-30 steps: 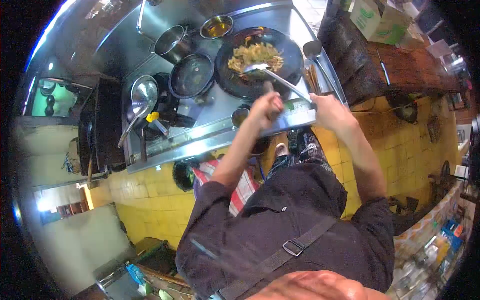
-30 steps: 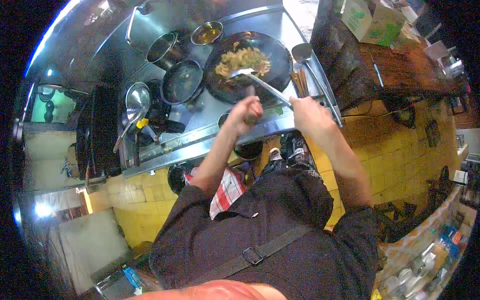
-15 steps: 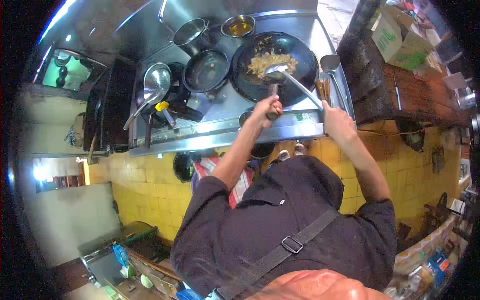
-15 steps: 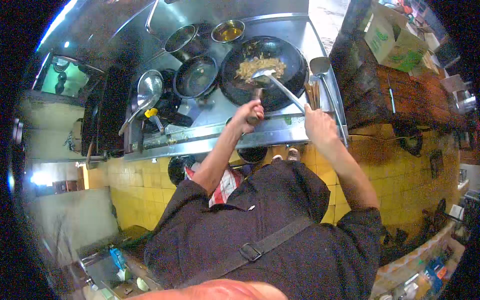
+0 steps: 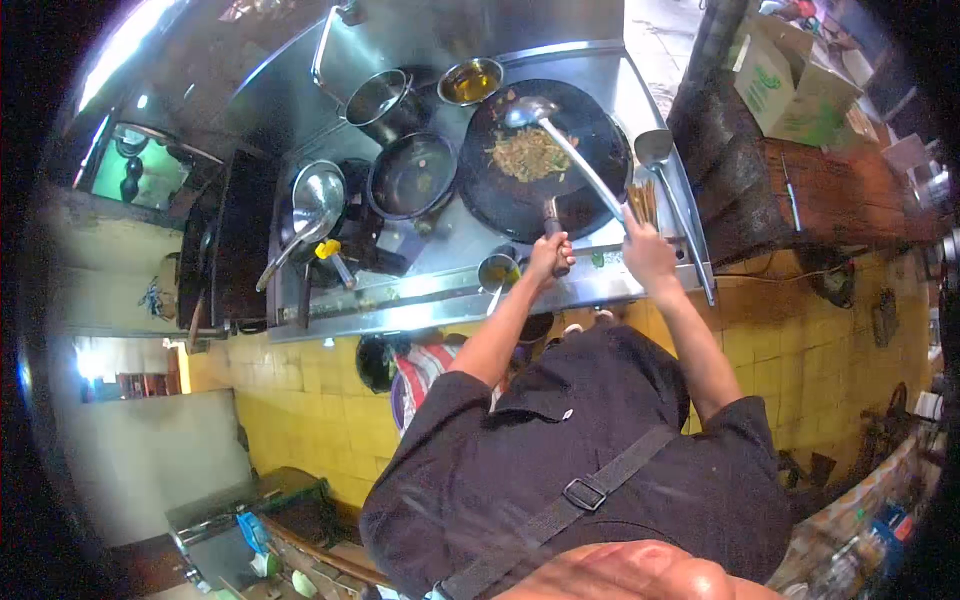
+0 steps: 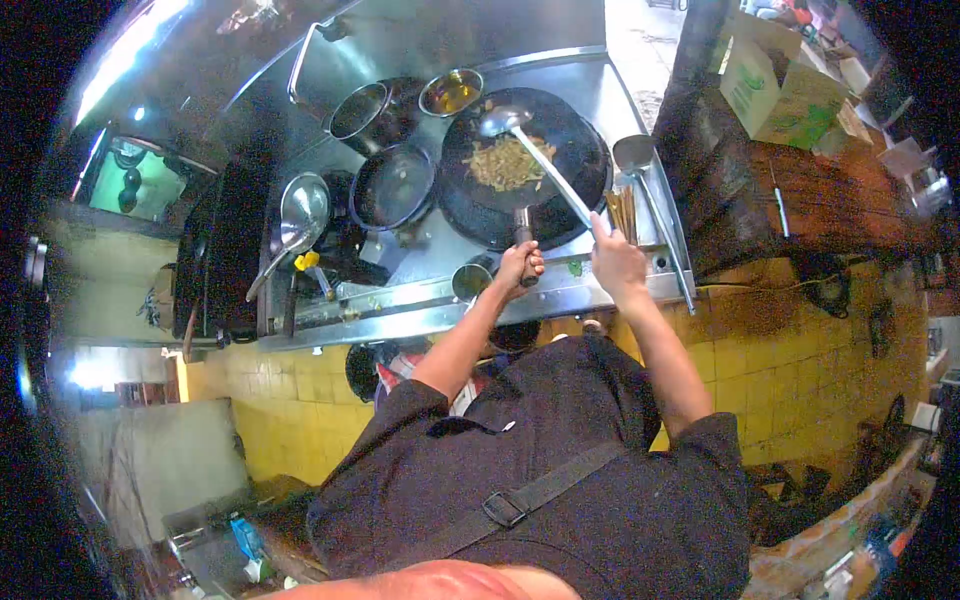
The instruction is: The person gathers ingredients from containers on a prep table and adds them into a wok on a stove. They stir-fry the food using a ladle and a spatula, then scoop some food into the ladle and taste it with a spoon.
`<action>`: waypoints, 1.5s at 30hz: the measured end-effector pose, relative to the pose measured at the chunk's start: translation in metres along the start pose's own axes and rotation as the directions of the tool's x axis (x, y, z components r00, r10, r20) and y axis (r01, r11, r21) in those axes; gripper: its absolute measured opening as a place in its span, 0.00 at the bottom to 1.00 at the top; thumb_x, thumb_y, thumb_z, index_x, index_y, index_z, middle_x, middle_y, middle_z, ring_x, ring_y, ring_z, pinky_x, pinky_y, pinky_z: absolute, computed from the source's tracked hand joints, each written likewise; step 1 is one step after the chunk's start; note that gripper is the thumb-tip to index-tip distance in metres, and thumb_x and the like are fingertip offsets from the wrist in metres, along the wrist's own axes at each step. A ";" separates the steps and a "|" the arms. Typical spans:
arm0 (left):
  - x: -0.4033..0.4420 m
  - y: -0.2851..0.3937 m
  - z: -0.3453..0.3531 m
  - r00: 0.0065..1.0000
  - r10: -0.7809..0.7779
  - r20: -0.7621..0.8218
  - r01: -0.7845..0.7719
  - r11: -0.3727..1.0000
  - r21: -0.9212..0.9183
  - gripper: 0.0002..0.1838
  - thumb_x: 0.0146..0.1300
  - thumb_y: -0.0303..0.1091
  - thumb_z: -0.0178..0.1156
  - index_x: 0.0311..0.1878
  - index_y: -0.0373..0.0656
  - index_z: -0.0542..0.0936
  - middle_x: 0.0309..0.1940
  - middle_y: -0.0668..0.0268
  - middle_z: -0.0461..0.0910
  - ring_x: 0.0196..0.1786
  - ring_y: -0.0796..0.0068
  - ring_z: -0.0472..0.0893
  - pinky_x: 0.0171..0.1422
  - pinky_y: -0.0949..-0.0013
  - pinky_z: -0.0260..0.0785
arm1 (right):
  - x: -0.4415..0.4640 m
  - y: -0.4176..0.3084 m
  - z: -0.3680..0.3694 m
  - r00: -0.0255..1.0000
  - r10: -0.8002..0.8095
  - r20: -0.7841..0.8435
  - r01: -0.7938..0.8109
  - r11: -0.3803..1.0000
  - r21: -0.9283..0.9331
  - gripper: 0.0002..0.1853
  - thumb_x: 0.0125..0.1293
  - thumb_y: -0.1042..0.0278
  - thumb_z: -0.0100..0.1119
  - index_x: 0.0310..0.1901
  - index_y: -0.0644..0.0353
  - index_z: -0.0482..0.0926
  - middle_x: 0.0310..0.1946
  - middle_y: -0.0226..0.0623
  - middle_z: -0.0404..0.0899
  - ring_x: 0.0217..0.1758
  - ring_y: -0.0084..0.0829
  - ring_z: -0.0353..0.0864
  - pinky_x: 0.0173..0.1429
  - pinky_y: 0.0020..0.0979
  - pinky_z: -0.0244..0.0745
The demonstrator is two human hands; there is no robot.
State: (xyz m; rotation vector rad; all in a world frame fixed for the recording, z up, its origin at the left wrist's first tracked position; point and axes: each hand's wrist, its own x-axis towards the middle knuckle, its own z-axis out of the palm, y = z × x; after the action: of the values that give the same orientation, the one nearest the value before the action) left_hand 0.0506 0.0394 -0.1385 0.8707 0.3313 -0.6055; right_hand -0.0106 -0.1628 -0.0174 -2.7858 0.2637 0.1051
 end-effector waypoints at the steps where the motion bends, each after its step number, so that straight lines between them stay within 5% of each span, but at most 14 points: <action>1: 0.006 -0.001 -0.003 1.000 0.005 -0.016 -0.005 0.999 0.040 0.08 0.63 0.33 0.58 0.36 0.42 0.68 0.23 0.68 0.69 0.22 0.78 0.71 0.24 0.70 0.68 | 0.013 0.006 0.021 1.000 0.005 -0.007 -0.005 1.000 -0.004 0.27 0.62 0.64 0.53 0.65 0.41 0.65 0.38 0.48 0.79 0.38 0.49 0.82 0.42 0.49 0.77; 6: 0.004 -0.012 -0.015 0.998 0.030 -0.055 -0.027 0.998 0.052 0.14 0.67 0.44 0.55 0.37 0.41 0.70 0.22 0.67 0.70 0.21 0.76 0.72 0.24 0.68 0.69 | 0.027 0.014 -0.004 0.998 -0.054 0.020 0.054 0.998 0.015 0.26 0.63 0.64 0.50 0.65 0.43 0.65 0.38 0.52 0.78 0.40 0.53 0.82 0.43 0.50 0.76; 8: -0.014 -0.011 -0.020 0.995 0.041 -0.088 -0.004 0.923 0.386 0.21 0.69 0.53 0.49 0.35 0.42 0.70 0.20 0.68 0.71 0.20 0.76 0.73 0.22 0.70 0.68 | 0.026 0.019 -0.006 0.999 -0.054 -0.008 0.054 0.996 0.077 0.25 0.64 0.65 0.49 0.64 0.46 0.65 0.36 0.53 0.78 0.40 0.55 0.81 0.43 0.50 0.76; 12: -0.064 -0.030 -0.034 0.989 0.014 -0.151 0.048 0.913 0.404 0.31 0.70 0.60 0.40 0.33 0.39 0.77 0.17 0.67 0.72 0.18 0.75 0.74 0.23 0.68 0.69 | 0.015 0.016 0.029 0.988 0.142 -0.066 -0.135 0.985 0.107 0.27 0.64 0.67 0.50 0.65 0.60 0.62 0.35 0.57 0.80 0.38 0.55 0.81 0.43 0.49 0.76; 16: -0.084 -0.053 -0.079 0.994 -0.008 -0.111 0.056 0.898 0.437 0.28 0.69 0.59 0.45 0.30 0.40 0.75 0.17 0.69 0.71 0.17 0.77 0.73 0.22 0.71 0.67 | 0.024 0.014 0.077 0.989 -0.080 -0.128 0.117 0.941 0.317 0.21 0.65 0.67 0.52 0.59 0.60 0.68 0.27 0.52 0.80 0.24 0.47 0.81 0.28 0.43 0.76; 17: -0.093 -0.061 -0.087 0.990 -0.008 -0.140 0.068 0.903 0.425 0.26 0.69 0.56 0.47 0.27 0.42 0.74 0.17 0.71 0.70 0.17 0.79 0.72 0.21 0.73 0.65 | 0.028 0.010 0.067 0.986 -0.037 0.164 -0.084 0.734 0.673 0.15 0.65 0.65 0.52 0.52 0.59 0.71 0.22 0.42 0.76 0.20 0.37 0.78 0.22 0.37 0.73; 19: -0.108 -0.066 -0.091 0.985 0.027 -0.169 0.063 0.861 0.504 0.26 0.69 0.56 0.48 0.28 0.41 0.74 0.17 0.71 0.70 0.17 0.79 0.71 0.21 0.73 0.65 | 0.023 0.000 0.043 0.838 -0.180 0.515 -0.486 0.181 0.855 0.07 0.67 0.61 0.55 0.41 0.53 0.72 0.19 0.23 0.67 0.14 0.16 0.65 0.13 0.21 0.62; 23: -0.129 -0.071 -0.094 0.977 0.087 -0.194 0.041 0.820 0.571 0.22 0.68 0.53 0.51 0.29 0.42 0.74 0.18 0.72 0.71 0.18 0.81 0.71 0.22 0.75 0.65 | 0.000 0.012 0.051 0.740 -0.299 0.603 -0.664 -0.175 0.727 0.08 0.68 0.59 0.54 0.41 0.49 0.68 0.21 0.27 0.69 0.13 0.17 0.65 0.13 0.22 0.63; 26: -0.142 -0.075 -0.093 0.977 0.084 -0.198 0.048 0.812 0.582 0.20 0.68 0.51 0.53 0.31 0.43 0.73 0.20 0.73 0.71 0.19 0.83 0.71 0.23 0.75 0.65 | -0.023 0.014 0.059 0.809 -0.237 0.538 -0.584 -0.227 0.779 0.08 0.69 0.58 0.52 0.41 0.49 0.67 0.22 0.31 0.71 0.13 0.19 0.66 0.12 0.23 0.62; 28: -0.157 -0.077 -0.081 0.974 0.104 -0.201 0.033 0.814 0.580 0.19 0.68 0.50 0.52 0.31 0.43 0.73 0.20 0.73 0.71 0.19 0.84 0.71 0.23 0.76 0.64 | -0.028 0.005 0.042 0.810 -0.176 0.560 -0.586 -0.194 0.787 0.08 0.70 0.57 0.48 0.40 0.50 0.67 0.21 0.34 0.71 0.12 0.22 0.67 0.12 0.24 0.62; 32: -0.151 -0.105 -0.092 0.995 0.065 -0.079 0.018 0.650 0.760 0.21 0.68 0.49 0.52 0.34 0.38 0.77 0.21 0.69 0.76 0.22 0.81 0.73 0.27 0.74 0.66 | -0.008 -0.004 0.005 0.789 -0.051 0.613 -0.582 0.258 0.771 0.09 0.70 0.59 0.47 0.39 0.54 0.67 0.18 0.32 0.68 0.11 0.22 0.65 0.11 0.26 0.59; 38: -0.145 -0.105 -0.068 0.997 -0.069 -0.021 0.054 0.510 0.859 0.24 0.69 0.53 0.49 0.52 0.42 0.77 0.26 0.67 0.79 0.27 0.78 0.77 0.34 0.72 0.70 | -0.053 0.006 0.003 0.804 -0.118 0.583 -0.585 0.017 0.811 0.09 0.68 0.61 0.51 0.43 0.55 0.70 0.19 0.30 0.68 0.11 0.21 0.64 0.11 0.24 0.59; 40: -0.144 -0.107 -0.057 0.997 -0.024 0.070 -0.045 0.544 0.838 0.22 0.72 0.51 0.44 0.40 0.40 0.75 0.25 0.69 0.76 0.24 0.81 0.73 0.32 0.74 0.68 | -0.046 0.020 0.017 0.800 -0.142 0.583 -0.584 0.039 0.811 0.08 0.67 0.63 0.52 0.41 0.57 0.70 0.18 0.30 0.68 0.11 0.22 0.66 0.11 0.26 0.62; 45: -0.134 -0.119 -0.041 0.993 -0.075 0.092 -0.047 0.469 0.882 0.26 0.72 0.54 0.41 0.40 0.38 0.75 0.26 0.63 0.77 0.27 0.72 0.76 0.37 0.68 0.69 | -0.051 0.023 -0.006 0.904 -0.103 0.415 -0.297 0.546 0.784 0.07 0.65 0.64 0.53 0.35 0.58 0.72 0.19 0.28 0.69 0.13 0.19 0.68 0.15 0.25 0.62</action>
State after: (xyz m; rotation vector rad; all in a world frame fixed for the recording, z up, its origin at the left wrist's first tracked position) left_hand -0.1296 0.0609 -0.1685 1.8532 -0.1445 -0.8585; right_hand -0.0650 -0.1770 -0.0143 -1.7043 0.2671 0.4693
